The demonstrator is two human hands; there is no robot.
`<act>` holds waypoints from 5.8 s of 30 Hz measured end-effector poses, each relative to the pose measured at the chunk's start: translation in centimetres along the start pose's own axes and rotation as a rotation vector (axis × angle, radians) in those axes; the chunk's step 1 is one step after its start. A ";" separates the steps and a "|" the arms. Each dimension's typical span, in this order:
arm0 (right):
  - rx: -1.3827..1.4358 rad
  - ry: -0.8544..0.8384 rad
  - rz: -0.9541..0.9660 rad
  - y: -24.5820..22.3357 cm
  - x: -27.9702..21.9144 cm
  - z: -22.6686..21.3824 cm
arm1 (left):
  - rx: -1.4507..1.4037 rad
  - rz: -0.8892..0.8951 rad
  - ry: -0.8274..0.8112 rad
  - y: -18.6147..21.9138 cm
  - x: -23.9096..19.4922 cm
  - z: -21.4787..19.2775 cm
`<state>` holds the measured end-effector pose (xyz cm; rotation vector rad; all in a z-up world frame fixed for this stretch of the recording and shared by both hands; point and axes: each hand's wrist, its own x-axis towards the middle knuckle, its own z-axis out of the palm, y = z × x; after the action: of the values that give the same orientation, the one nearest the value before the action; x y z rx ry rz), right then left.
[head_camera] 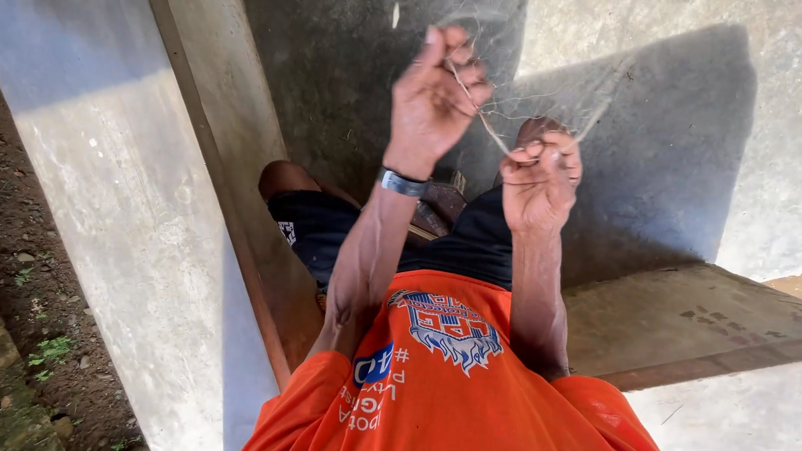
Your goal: The person is hand-weaving a fine-mesh fishing net using a wooden shuttle tool.
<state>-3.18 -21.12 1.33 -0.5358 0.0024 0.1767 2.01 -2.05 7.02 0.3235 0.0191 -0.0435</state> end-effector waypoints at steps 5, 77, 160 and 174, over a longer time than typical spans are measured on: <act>-0.013 0.128 -0.111 -0.2 1.7 -0.1 | -0.136 0.121 -0.019 2.8 -2.5 -4.4; 0.209 0.029 0.050 3.1 5.0 3.5 | 0.309 0.176 -0.008 7.0 -8.7 -1.0; -0.309 -0.040 -0.019 3.0 0.3 6.3 | 0.948 0.397 0.064 1.9 -9.0 0.3; -0.527 0.000 -0.197 1.0 -0.8 4.9 | 1.131 0.268 -0.029 3.0 -8.3 4.0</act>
<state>-4.39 -17.94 5.09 -1.0564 -0.0995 -0.0197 -6.11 -0.12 12.01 1.4523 -0.0821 0.2178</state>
